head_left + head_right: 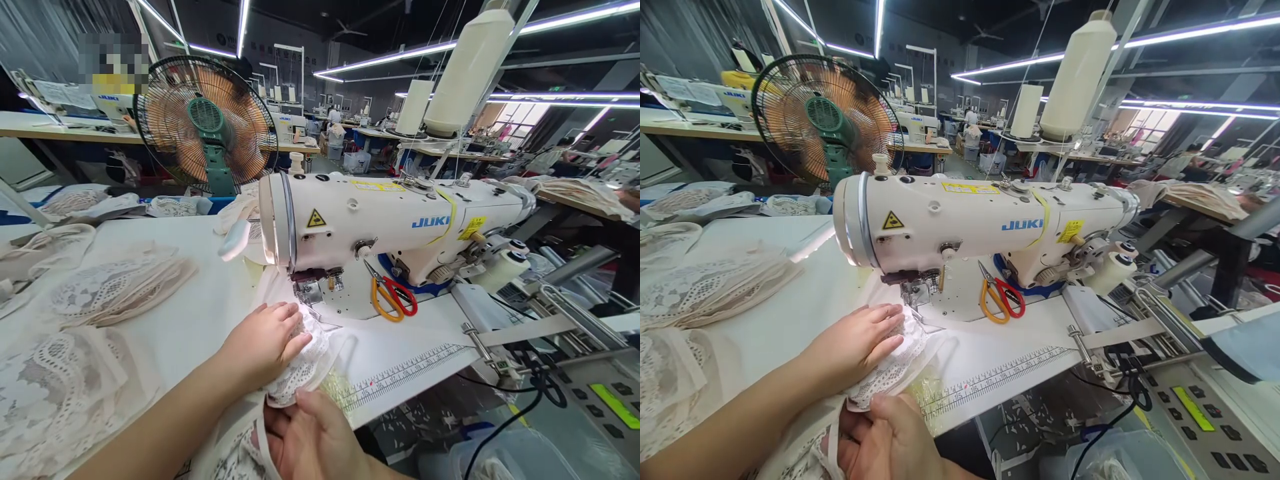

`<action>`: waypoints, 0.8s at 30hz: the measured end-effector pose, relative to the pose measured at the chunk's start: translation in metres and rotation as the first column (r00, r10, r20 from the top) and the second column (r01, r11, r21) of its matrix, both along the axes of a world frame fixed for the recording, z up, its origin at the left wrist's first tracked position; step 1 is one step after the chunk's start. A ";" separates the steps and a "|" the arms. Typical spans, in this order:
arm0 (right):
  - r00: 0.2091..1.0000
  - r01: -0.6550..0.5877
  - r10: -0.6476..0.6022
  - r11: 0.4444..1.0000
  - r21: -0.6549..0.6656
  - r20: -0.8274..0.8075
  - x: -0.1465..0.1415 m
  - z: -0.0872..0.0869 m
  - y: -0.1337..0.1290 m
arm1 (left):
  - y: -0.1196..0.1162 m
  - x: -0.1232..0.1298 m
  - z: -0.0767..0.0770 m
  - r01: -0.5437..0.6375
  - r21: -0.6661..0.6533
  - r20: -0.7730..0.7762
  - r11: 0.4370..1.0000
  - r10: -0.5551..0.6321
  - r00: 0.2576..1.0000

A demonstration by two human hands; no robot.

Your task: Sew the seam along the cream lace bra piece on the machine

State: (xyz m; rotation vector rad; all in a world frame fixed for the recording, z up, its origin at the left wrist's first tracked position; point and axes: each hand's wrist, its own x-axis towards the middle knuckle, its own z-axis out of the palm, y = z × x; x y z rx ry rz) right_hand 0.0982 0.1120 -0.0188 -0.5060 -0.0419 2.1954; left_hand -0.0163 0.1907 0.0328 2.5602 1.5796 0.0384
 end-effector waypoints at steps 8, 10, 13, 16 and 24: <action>0.999 -0.025 0.024 1.000 0.012 0.023 -0.002 0.008 0.004 | 0.001 0.001 -0.007 0.005 0.085 -0.038 0.996 -0.001 0.999; 0.999 -0.022 0.022 1.000 0.020 0.034 -0.004 0.009 0.005 | 0.002 0.000 -0.008 -0.003 0.090 -0.062 0.996 0.008 0.998; 0.999 0.000 -0.002 0.999 0.043 0.044 -0.006 0.009 0.007 | 0.004 0.000 -0.007 -0.025 0.100 -0.103 0.995 0.035 0.994; 0.999 -0.007 0.002 0.995 0.099 0.047 -0.007 0.009 0.010 | 0.007 0.001 -0.004 -0.083 0.111 -0.119 0.990 0.096 0.988; 0.998 -0.037 0.022 0.952 0.305 0.052 -0.011 0.009 0.013 | 0.012 -0.001 -0.006 -0.124 0.051 -0.218 0.991 0.132 0.967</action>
